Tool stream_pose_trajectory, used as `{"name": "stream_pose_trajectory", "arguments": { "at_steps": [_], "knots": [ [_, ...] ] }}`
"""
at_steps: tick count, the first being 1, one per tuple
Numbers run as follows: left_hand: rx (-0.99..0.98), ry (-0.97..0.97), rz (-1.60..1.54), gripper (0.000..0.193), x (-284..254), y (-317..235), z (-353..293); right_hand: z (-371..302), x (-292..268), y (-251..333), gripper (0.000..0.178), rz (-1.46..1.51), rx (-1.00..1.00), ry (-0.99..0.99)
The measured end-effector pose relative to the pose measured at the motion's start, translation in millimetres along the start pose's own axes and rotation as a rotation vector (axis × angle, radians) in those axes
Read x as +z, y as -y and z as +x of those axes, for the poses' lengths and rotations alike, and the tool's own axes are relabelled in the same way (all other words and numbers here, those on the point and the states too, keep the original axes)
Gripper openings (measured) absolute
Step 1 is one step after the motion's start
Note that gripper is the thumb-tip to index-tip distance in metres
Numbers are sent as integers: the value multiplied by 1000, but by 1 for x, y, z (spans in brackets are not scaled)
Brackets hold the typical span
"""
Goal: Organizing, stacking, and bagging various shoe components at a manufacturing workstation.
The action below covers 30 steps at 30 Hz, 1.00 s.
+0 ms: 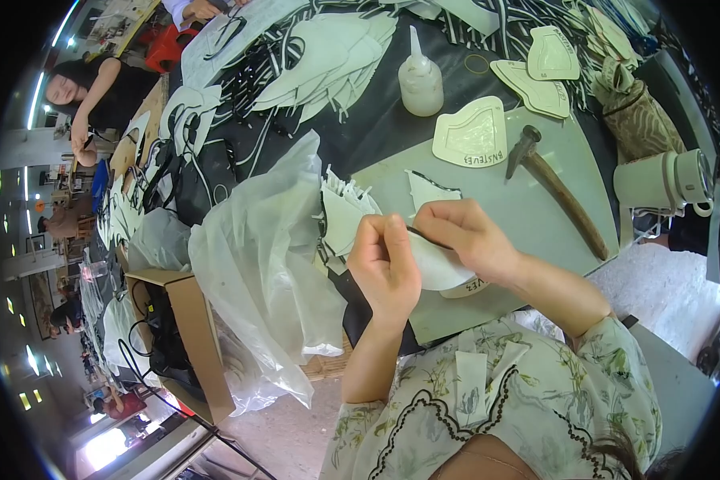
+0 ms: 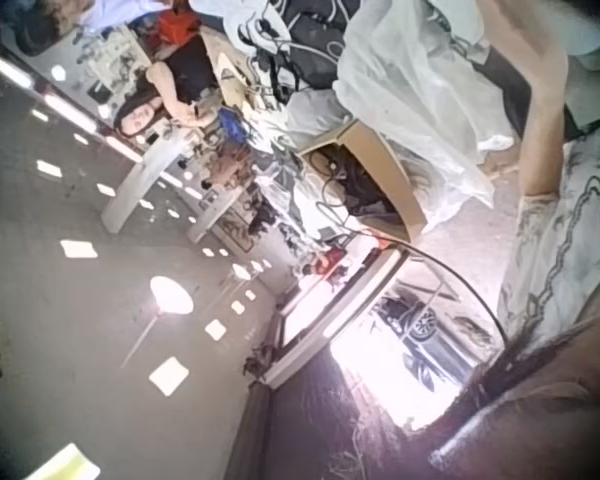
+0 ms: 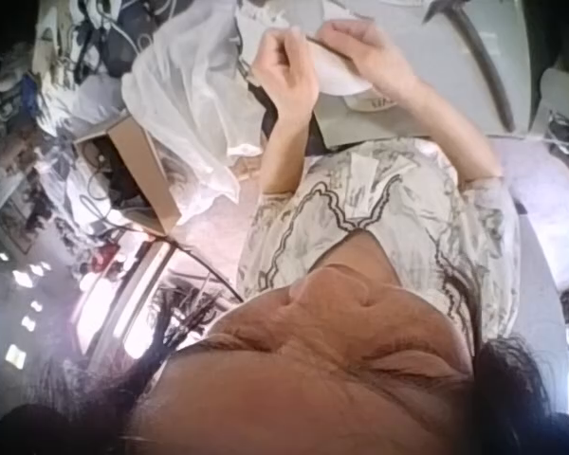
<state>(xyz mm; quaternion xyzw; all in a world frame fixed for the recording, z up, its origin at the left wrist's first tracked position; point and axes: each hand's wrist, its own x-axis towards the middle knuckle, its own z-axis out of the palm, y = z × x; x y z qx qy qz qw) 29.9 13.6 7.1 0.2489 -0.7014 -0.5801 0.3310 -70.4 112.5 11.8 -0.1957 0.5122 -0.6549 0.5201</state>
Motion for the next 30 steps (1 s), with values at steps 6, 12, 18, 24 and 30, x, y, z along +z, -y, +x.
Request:
{"name": "stream_pose_trajectory", "arguments": {
  "at_steps": [6,12,18,24,30],
  "knots": [
    [47,-4,42,24,2,1,-3,-3,0,-1,27,-281,-164,-24],
    [0,-11,-64,23,0,6,-5,0,-11,1,14,-23,31,-54],
    [-285,52,-117,25,-12,4,-6,-11,-12,-2,14,-254,-121,-14],
    [-30,171,-52,22,-17,12,-5,-12,-14,-4,14,-148,-31,7],
    [-459,690,-244,39,-36,27,-7,-27,-33,-19,14,-437,-5,34]
  ]
}}
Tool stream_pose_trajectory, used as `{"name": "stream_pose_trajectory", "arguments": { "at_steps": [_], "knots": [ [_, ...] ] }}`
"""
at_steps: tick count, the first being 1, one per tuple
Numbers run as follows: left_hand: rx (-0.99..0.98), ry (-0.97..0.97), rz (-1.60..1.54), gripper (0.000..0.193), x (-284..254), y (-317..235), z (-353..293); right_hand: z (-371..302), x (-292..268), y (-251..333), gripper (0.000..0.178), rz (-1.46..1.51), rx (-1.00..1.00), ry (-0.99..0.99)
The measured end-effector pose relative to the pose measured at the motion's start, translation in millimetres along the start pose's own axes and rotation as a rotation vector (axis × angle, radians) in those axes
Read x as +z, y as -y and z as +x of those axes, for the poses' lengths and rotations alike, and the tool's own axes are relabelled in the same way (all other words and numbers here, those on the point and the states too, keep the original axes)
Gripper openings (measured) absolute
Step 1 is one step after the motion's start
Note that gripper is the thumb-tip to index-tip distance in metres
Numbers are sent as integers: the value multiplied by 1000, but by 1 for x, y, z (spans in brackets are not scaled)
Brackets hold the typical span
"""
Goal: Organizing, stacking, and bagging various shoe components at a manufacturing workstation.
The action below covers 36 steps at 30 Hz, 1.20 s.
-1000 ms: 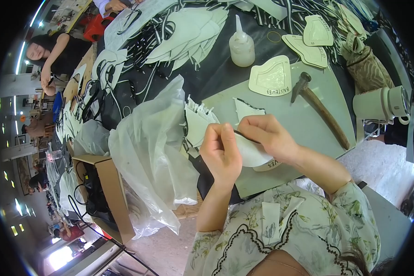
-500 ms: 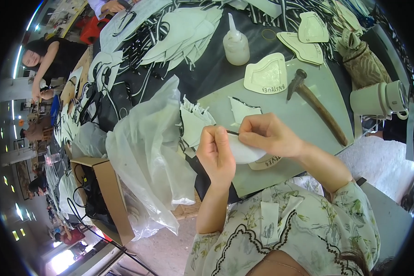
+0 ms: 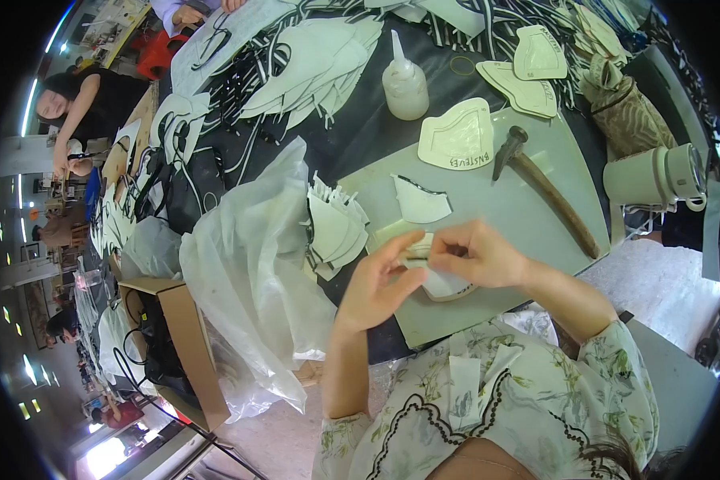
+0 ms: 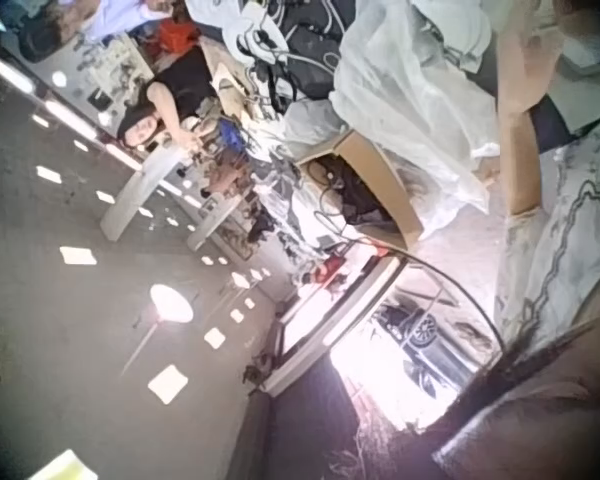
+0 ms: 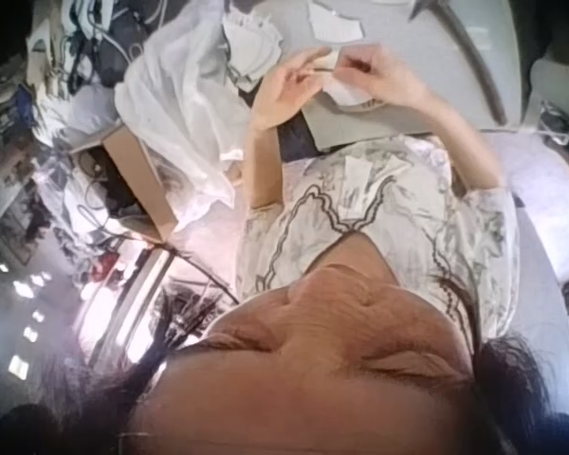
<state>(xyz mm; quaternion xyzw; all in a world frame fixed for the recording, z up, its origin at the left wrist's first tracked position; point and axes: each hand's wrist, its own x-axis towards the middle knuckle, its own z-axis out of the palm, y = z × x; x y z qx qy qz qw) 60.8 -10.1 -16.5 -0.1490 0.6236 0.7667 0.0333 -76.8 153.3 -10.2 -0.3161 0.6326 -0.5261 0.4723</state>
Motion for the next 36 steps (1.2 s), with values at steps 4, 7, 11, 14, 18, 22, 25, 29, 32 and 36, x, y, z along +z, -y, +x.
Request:
{"name": "stream_pose_trajectory", "arguments": {
  "at_steps": [4,7,11,14,18,22,25,29,32,36],
  "knots": [
    [-33,-70,516,46,-34,-9,36,-5,-19,-27,13,-87,-30,-206],
    [334,-167,1021,55,-27,-21,72,-1,-37,-18,11,53,27,-368],
    [330,-10,1117,61,-22,-19,89,1,-47,-23,9,142,10,-382],
    [321,-36,1133,53,-23,-16,86,3,-48,-15,13,156,20,-386],
    [501,-154,1116,39,-21,-13,91,7,-48,-7,13,152,46,-307],
    [258,-104,487,15,-6,-23,89,13,-42,-7,12,103,31,-272],
    [291,-80,460,11,-1,-17,86,18,-35,-7,11,57,-49,-252],
    [114,-108,239,14,-8,-7,76,17,-37,-9,9,102,-22,-239],
    [337,-283,486,29,-30,-17,78,15,-48,-12,8,194,39,-322],
    [502,-34,1118,50,-28,-16,86,18,-65,-19,9,340,69,-411]
  ]
}}
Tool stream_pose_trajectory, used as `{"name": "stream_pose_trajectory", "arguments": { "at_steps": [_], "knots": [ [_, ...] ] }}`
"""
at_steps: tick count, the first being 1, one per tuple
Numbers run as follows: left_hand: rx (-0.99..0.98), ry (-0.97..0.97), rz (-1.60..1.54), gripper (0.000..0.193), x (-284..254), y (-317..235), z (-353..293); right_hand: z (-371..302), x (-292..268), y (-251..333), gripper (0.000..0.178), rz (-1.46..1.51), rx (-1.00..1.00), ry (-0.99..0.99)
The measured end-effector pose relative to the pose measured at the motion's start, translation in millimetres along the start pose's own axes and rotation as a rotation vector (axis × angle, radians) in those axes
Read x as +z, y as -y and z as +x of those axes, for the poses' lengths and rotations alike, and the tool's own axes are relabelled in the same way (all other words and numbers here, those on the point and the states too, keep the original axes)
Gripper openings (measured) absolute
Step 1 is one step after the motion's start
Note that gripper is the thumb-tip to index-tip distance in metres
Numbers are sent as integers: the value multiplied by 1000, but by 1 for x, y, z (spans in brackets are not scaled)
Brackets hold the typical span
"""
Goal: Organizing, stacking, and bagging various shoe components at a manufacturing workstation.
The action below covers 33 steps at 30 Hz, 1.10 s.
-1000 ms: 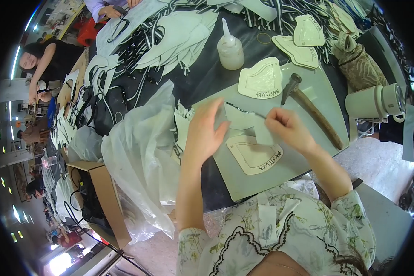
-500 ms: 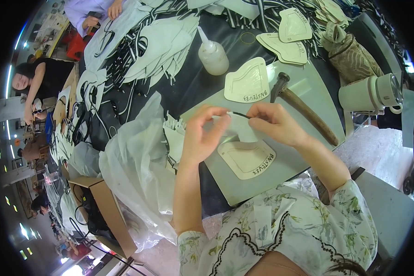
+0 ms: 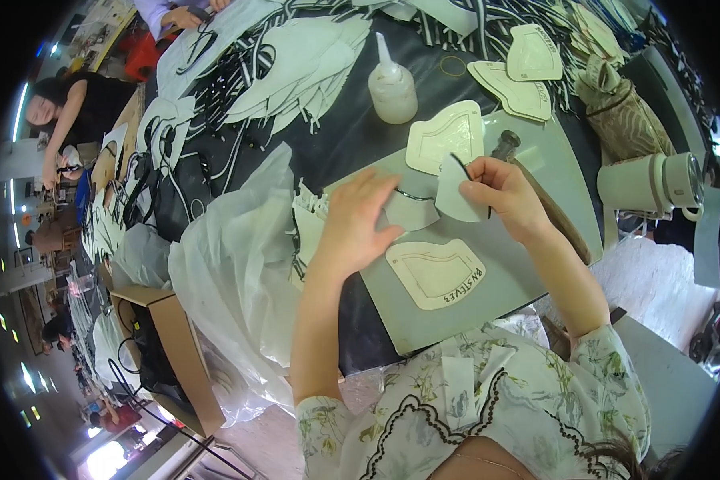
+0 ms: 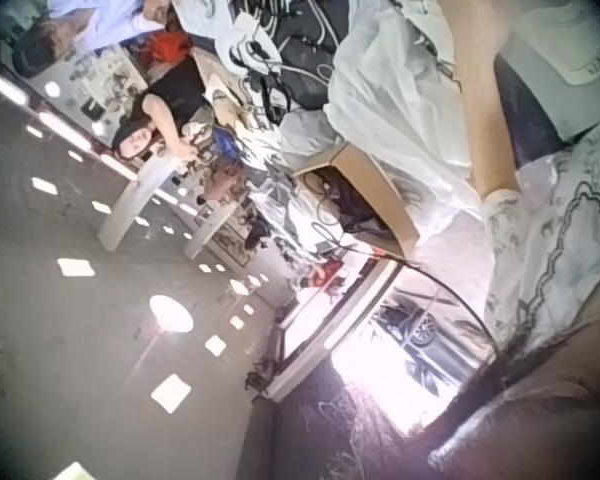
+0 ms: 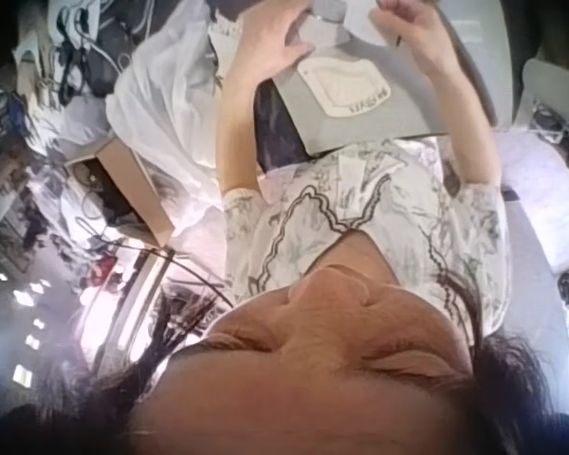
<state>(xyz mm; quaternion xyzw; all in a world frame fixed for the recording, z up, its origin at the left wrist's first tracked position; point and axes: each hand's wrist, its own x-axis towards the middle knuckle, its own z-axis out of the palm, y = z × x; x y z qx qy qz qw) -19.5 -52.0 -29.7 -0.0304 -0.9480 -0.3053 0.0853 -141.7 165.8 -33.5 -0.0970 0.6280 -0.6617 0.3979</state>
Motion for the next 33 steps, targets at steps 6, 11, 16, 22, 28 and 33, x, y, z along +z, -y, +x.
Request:
{"name": "stream_pose_trajectory", "arguments": {
  "at_steps": [6,11,16,22,28,33],
  "knots": [
    [-240,340,-43,36,-11,-7,13,3,6,15,11,-65,-97,229],
    [-305,225,-376,38,-28,-41,-2,6,42,27,14,-654,-502,456],
    [-211,-531,-568,47,-45,-57,-65,-9,74,43,41,-524,-190,376],
    [-564,-1293,36,25,-100,-74,-224,1,101,41,18,-367,-240,612],
    [-854,-691,744,18,-45,-42,-299,-21,188,26,21,-496,-697,974],
    [-787,-1210,-247,39,-116,-58,-260,-74,253,26,55,-911,-748,1089]
  ]
}}
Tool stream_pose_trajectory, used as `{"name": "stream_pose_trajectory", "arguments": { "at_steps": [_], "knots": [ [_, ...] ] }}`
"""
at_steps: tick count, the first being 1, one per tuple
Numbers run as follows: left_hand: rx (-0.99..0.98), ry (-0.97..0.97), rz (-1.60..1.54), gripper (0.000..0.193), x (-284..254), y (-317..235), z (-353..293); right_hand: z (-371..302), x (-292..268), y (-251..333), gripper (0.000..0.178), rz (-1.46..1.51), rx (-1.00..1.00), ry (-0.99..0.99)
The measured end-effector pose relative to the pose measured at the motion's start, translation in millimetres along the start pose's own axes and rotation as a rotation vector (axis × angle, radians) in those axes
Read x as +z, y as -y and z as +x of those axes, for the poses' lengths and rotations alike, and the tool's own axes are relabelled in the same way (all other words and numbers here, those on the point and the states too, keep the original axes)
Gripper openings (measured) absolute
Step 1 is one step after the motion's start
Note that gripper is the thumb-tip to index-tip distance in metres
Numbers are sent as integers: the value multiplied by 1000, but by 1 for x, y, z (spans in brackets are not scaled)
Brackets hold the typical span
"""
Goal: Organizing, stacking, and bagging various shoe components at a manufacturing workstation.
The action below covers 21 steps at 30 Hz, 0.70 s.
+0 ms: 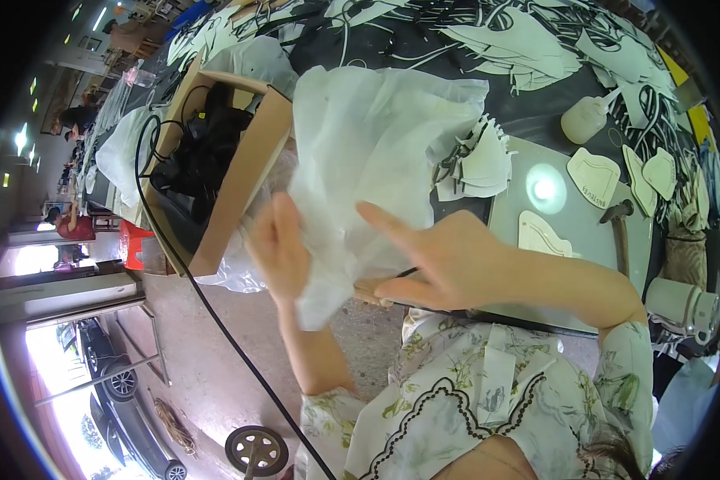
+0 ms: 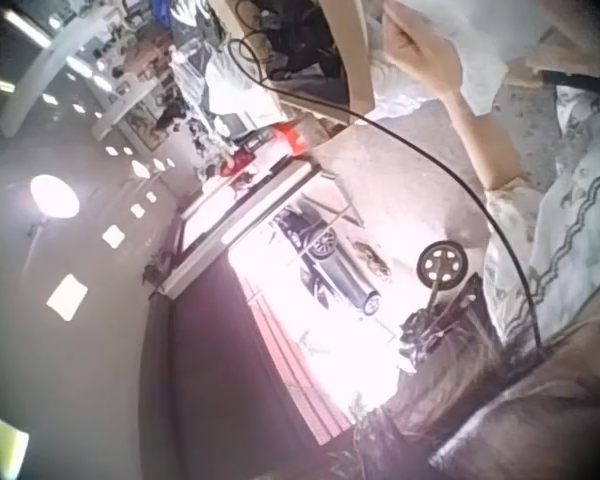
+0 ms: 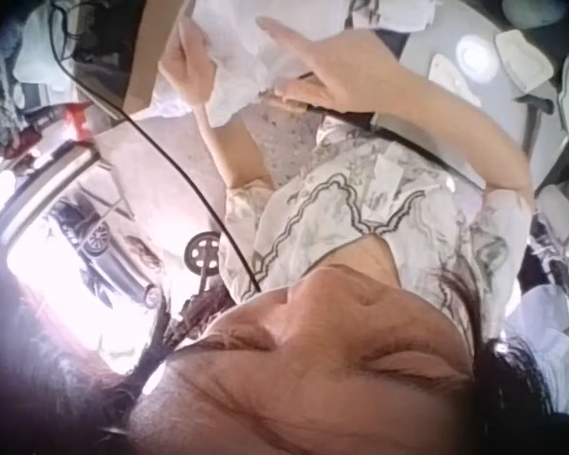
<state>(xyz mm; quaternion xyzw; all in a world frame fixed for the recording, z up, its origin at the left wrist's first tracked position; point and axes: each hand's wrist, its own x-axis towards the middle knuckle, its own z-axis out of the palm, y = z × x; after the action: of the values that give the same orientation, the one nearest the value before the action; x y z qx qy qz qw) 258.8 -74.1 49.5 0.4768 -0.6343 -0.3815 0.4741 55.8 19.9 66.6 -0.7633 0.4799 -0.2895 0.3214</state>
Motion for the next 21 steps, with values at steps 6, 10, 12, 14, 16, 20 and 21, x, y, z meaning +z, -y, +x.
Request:
{"name": "stream_pose_trajectory", "arguments": {
  "at_steps": [6,10,12,14,16,20,21],
  "knots": [
    [-82,262,-959,29,-7,-43,37,24,26,-38,36,-676,-20,-97],
    [402,-246,-575,28,-23,-27,22,13,-54,-11,47,24,66,-102],
    [659,-225,-656,19,-41,-39,-8,8,-82,4,56,188,186,-86],
    [969,36,-629,18,-25,-42,-29,3,-94,13,59,381,65,-224],
    [798,431,-319,23,1,-49,-47,-4,-104,12,60,337,38,-117],
    [647,489,315,33,12,-41,-38,-25,-102,0,61,227,-88,-211],
    [625,520,364,35,6,-34,-34,-24,-102,7,61,224,-105,-210]
  ]
}}
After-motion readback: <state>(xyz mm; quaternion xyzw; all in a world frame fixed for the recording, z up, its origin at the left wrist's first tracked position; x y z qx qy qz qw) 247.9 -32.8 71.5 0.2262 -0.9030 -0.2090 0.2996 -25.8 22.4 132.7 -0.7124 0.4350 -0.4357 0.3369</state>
